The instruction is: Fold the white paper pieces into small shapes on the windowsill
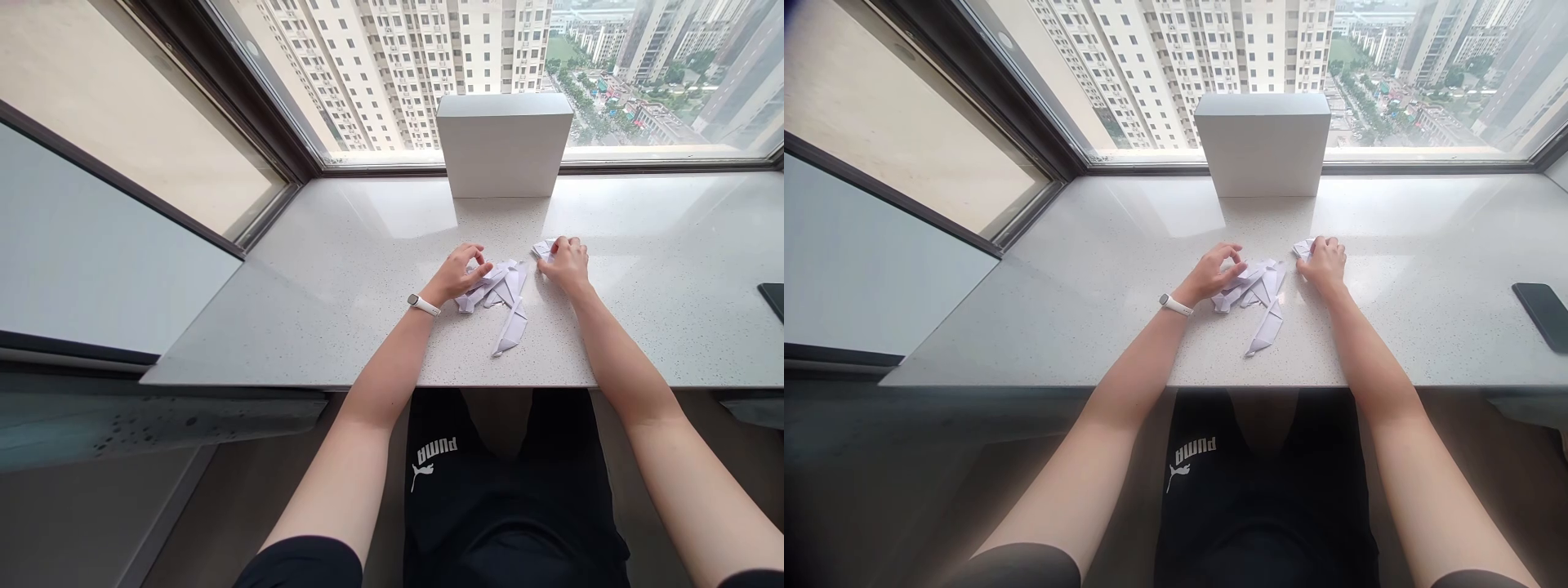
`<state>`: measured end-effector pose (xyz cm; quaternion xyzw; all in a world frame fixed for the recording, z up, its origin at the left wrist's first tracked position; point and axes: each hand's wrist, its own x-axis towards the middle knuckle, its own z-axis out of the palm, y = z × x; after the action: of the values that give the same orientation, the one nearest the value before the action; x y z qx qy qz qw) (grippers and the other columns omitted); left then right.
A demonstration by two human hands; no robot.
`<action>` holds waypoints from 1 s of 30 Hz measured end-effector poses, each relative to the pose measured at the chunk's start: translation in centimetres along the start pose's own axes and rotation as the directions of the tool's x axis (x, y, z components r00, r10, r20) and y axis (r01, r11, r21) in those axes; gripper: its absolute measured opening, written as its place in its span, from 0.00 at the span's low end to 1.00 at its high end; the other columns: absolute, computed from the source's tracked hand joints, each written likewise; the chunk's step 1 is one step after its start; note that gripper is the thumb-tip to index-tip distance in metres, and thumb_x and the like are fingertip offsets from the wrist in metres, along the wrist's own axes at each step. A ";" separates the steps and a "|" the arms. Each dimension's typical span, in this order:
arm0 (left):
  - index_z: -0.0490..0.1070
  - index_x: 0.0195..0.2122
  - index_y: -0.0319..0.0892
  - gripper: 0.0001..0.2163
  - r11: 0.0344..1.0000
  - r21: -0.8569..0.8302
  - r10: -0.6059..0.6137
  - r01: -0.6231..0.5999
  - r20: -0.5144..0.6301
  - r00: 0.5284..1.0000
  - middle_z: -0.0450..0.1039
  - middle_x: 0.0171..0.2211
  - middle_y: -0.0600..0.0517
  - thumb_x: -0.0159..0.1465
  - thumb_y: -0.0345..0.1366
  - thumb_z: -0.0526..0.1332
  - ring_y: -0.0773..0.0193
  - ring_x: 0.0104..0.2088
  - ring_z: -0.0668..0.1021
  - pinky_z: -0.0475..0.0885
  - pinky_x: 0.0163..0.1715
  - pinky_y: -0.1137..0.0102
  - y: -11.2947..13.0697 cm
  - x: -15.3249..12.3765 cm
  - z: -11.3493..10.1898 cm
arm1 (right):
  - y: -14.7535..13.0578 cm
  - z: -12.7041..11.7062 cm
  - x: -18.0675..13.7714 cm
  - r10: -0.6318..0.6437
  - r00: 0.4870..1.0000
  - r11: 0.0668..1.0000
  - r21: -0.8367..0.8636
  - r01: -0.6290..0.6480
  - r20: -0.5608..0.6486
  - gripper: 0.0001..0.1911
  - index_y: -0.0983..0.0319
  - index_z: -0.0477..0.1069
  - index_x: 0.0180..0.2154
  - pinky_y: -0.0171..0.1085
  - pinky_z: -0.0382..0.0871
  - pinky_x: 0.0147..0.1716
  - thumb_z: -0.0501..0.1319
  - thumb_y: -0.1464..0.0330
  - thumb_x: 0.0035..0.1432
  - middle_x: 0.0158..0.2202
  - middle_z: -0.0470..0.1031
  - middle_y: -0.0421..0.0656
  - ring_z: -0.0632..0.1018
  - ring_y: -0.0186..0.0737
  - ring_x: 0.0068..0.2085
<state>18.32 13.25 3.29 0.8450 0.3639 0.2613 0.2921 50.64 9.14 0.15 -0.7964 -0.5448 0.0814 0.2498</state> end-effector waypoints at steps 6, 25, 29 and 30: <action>0.79 0.47 0.45 0.24 0.999 0.027 0.021 -0.021 -0.006 1.000 0.80 0.73 0.34 0.81 0.63 0.65 0.35 0.76 0.79 0.73 0.78 0.39 -0.4 0.0 0.1 | -0.4 -0.1 -0.2 -0.028 1.000 0.999 0.045 0.028 0.005 0.19 0.57 0.71 0.50 0.63 0.75 0.70 0.76 0.68 0.63 0.65 0.71 0.59 0.78 0.67 0.64; 0.81 0.49 0.44 0.22 0.981 -0.149 0.095 -0.123 -0.186 0.978 0.88 0.61 0.36 0.82 0.60 0.67 0.43 0.63 0.88 0.83 0.67 0.48 -0.1 0.4 1.7 | -2.5 1.0 -2.4 -0.246 0.916 0.746 0.542 0.388 -0.317 0.28 0.55 0.78 0.59 0.56 0.91 0.57 0.81 0.51 0.67 0.62 0.79 0.53 0.83 0.56 0.56; 0.79 0.48 0.45 0.26 0.955 -0.268 0.073 -0.128 -0.206 0.976 0.89 0.56 0.39 0.82 0.65 0.66 0.49 0.54 0.89 0.85 0.62 0.52 0.6 0.3 2.3 | -5.2 2.5 -4.9 -0.274 0.912 0.612 0.676 0.410 -0.305 0.31 0.53 0.78 0.60 0.54 0.90 0.57 0.82 0.45 0.67 0.60 0.81 0.51 0.85 0.53 0.55; 0.79 0.47 0.45 0.26 0.949 -0.291 0.062 -0.125 -0.216 0.974 0.89 0.55 0.39 0.81 0.66 0.66 0.49 0.54 0.89 0.85 0.61 0.53 0.7 0.3 2.5 | -5.7 2.8 -5.3 -0.278 0.909 0.584 0.696 0.418 -0.311 0.31 0.52 0.78 0.60 0.54 0.90 0.57 0.82 0.45 0.68 0.60 0.81 0.50 0.85 0.53 0.54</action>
<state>20.44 12.37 2.11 0.7755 0.3068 0.4127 0.3663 42.69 6.80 -0.29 -0.5026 -0.5844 0.1800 0.6111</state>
